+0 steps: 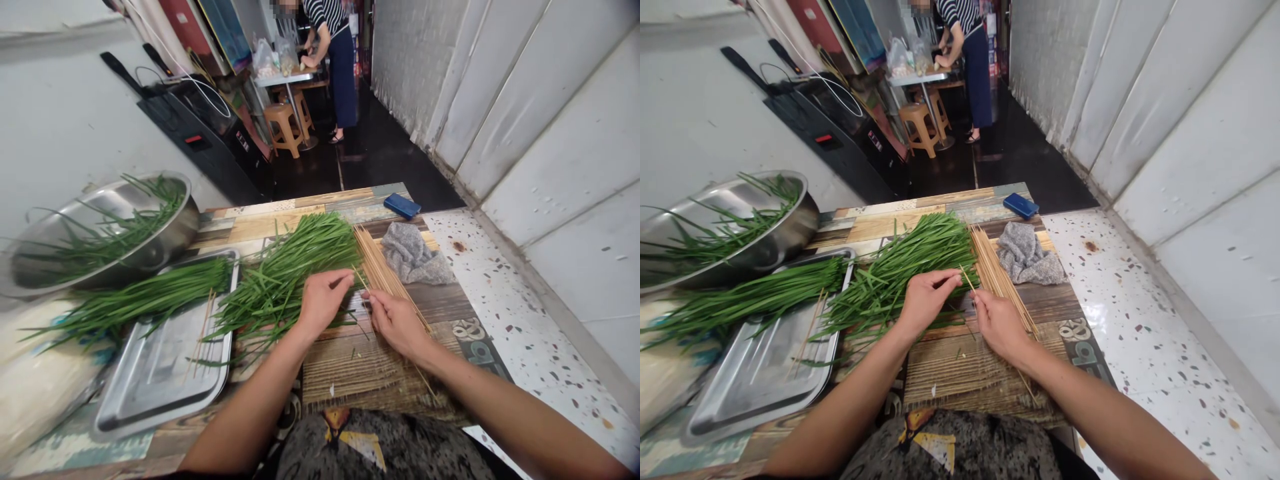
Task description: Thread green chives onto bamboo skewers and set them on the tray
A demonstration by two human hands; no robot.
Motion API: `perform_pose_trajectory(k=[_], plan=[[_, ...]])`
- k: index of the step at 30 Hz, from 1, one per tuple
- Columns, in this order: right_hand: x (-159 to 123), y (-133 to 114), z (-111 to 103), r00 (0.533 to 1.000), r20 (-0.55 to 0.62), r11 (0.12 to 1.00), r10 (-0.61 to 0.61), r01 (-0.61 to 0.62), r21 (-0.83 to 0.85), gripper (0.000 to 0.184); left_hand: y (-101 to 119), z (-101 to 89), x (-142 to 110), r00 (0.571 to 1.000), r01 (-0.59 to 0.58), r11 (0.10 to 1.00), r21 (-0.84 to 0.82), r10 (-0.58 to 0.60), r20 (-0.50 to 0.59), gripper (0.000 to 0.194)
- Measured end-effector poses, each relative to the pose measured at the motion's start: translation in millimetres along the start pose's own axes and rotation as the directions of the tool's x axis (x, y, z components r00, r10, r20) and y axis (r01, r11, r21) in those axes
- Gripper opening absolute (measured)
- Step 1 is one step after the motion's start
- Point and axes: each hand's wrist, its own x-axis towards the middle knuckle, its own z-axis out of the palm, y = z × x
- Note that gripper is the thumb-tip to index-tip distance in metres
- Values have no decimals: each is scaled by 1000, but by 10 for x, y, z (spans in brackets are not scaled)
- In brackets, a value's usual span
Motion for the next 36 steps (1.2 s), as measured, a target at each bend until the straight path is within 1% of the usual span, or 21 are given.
perform_pose_trajectory(k=[2,3,4,5,6,7,8,9,10,11,14,16,18,20,21,24,28,29,32,34,36], plan=[[12,-6,-28,1000,2,1000,25,-25,6,29,67,-11,-31,984,-55,998,43,46,170,20],[19,-10,-43,999,7,999,43,-43,12,30,105,-34,-39,963,-82,994,66,63,262,21],[25,-14,-57,998,10,998,62,-63,23,30,142,-69,-37,946,-107,990,96,71,318,21],[30,-19,-69,997,11,996,81,-82,39,30,172,-114,-25,946,-125,982,143,74,315,23],[34,-24,-76,995,11,993,98,-99,58,29,192,-165,-1,962,-137,967,214,78,262,24],[36,-28,-79,994,12,991,112,-112,74,28,200,-215,32,981,-141,940,310,91,171,25],[37,-31,-77,993,14,989,121,-122,86,27,195,-260,73,989,-143,895,422,119,83,25],[36,-32,-72,992,14,987,128,-129,94,27,181,-293,116,988,-147,837,527,153,33,24],[35,-31,-63,991,15,987,129,-130,97,26,159,-313,159,983,-154,773,615,181,20,22],[34,-28,-53,992,15,987,125,-126,99,26,134,-317,198,980,-167,709,685,199,33,21],[31,-8,-25,995,4,990,97,-97,101,26,73,-271,280,976,-160,568,808,215,43,22],[32,5,-17,997,-2,992,83,-82,94,26,59,-237,309,975,-142,513,847,218,32,23],[33,9,-18,997,-3,993,76,-75,88,26,61,-233,325,974,-155,490,858,221,49,24],[33,3,-23,997,-1,994,71,-71,84,26,70,-254,321,971,-178,503,846,227,69,24],[33,-3,-27,997,-1,994,71,-71,83,26,76,-269,309,970,-184,525,831,232,68,24],[31,-25,-36,997,-4,994,73,-72,80,26,93,-295,228,969,-199,624,756,240,57,23],[28,-45,-36,997,-6,993,72,-71,90,26,89,-263,92,971,-230,755,614,224,87,26],[26,-47,-34,998,-6,993,70,-69,95,26,80,-250,72,977,-209,801,561,202,75,26],[23,-50,-32,998,-9,993,62,-61,105,26,39,-222,57,996,-91,926,367,85,31,25],[21,-52,-34,998,-12,993,60,-59,104,26,19,-216,68,998,-44,965,257,31,53,24],[21,-53,-40,998,-13,993,67,-65,99,26,21,-220,77,997,-24,984,174,11,77,22]])
